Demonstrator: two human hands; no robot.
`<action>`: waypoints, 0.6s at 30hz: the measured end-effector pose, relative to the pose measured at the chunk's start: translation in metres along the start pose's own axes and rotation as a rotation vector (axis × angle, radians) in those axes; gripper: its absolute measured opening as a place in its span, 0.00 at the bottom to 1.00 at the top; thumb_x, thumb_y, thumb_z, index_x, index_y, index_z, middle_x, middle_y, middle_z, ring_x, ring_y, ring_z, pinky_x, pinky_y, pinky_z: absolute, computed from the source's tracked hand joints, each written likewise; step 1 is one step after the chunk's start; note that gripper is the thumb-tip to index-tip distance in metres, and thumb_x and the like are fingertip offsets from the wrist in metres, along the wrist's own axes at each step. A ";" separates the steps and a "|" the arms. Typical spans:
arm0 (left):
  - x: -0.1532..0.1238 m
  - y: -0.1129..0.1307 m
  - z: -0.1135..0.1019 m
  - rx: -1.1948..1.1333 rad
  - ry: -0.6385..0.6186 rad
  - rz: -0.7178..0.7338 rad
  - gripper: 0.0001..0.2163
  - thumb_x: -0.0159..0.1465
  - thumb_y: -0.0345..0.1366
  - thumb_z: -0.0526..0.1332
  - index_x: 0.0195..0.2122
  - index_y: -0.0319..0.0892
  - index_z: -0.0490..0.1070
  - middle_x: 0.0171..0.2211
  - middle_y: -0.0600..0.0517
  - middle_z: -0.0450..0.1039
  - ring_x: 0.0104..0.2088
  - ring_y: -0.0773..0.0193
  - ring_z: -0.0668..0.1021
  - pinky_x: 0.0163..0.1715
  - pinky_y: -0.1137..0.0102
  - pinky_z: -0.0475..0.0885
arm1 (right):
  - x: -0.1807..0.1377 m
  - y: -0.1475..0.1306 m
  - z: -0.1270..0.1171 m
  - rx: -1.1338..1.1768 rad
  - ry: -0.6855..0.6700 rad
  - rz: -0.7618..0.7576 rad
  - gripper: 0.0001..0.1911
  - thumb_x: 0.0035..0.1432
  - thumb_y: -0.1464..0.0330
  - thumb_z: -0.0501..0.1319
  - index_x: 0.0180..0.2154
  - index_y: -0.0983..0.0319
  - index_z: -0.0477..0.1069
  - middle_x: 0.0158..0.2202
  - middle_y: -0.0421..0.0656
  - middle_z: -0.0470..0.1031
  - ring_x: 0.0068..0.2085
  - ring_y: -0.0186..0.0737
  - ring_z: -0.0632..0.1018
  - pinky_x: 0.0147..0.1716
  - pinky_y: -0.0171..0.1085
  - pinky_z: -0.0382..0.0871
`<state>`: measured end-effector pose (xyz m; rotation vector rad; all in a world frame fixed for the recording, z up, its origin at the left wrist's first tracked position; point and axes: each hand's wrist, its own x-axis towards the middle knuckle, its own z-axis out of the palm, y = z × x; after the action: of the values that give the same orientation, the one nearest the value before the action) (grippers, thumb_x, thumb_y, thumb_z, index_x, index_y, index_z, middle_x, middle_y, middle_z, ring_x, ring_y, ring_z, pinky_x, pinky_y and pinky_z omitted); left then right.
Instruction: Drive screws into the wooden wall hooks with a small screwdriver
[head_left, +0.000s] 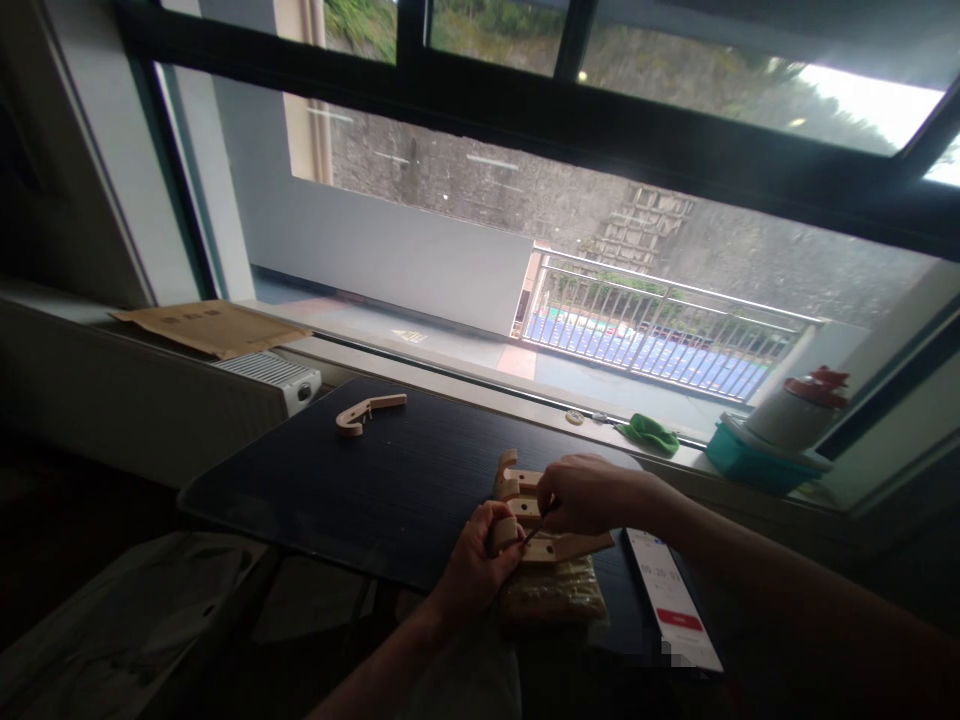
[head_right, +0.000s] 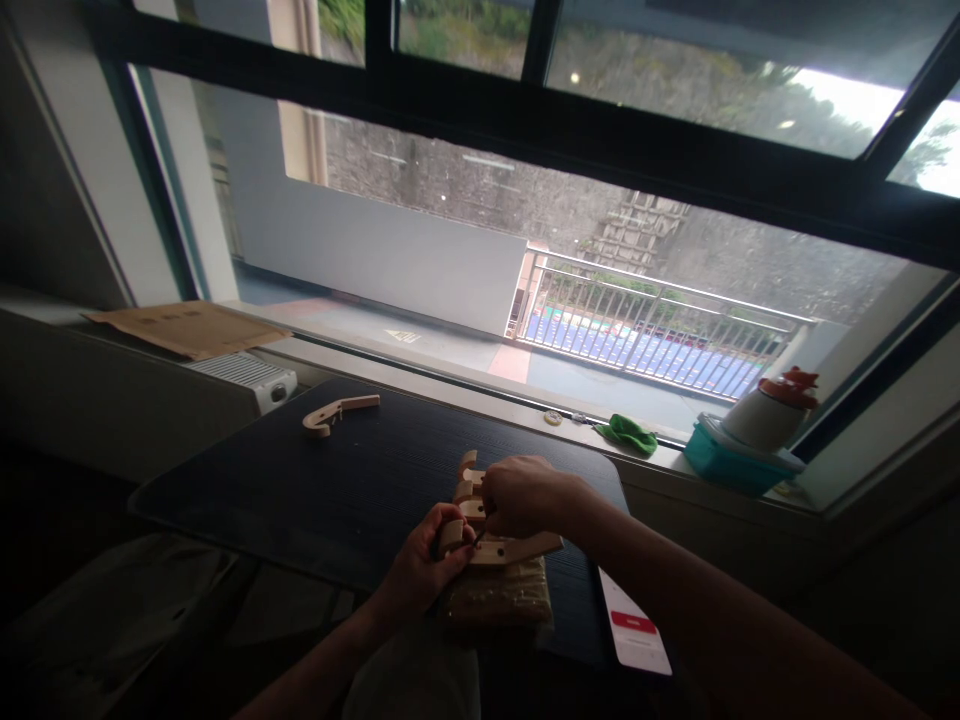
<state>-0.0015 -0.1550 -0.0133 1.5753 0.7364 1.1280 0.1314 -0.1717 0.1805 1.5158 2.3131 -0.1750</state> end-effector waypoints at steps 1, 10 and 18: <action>0.000 0.000 0.000 -0.008 0.000 -0.001 0.11 0.56 0.34 0.61 0.39 0.43 0.62 0.32 0.54 0.70 0.32 0.65 0.72 0.37 0.70 0.67 | 0.000 0.000 0.001 0.001 0.002 0.025 0.12 0.54 0.62 0.57 0.35 0.59 0.77 0.28 0.41 0.75 0.28 0.36 0.73 0.25 0.34 0.58; 0.001 0.001 -0.001 -0.039 -0.028 -0.005 0.10 0.56 0.35 0.61 0.37 0.43 0.63 0.32 0.54 0.69 0.33 0.65 0.72 0.35 0.72 0.67 | 0.007 -0.015 -0.009 -0.126 -0.054 -0.053 0.11 0.47 0.70 0.62 0.36 0.59 0.77 0.31 0.42 0.76 0.31 0.39 0.73 0.26 0.34 0.59; -0.001 0.002 -0.001 -0.034 -0.033 -0.002 0.11 0.57 0.33 0.61 0.39 0.43 0.62 0.32 0.54 0.69 0.31 0.66 0.71 0.34 0.72 0.67 | 0.018 0.000 -0.005 0.052 -0.150 0.062 0.15 0.50 0.60 0.60 0.36 0.62 0.77 0.27 0.41 0.75 0.25 0.33 0.71 0.22 0.31 0.59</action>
<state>-0.0031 -0.1564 -0.0121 1.5607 0.6931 1.1047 0.1239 -0.1542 0.1787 1.5414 2.1578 -0.3227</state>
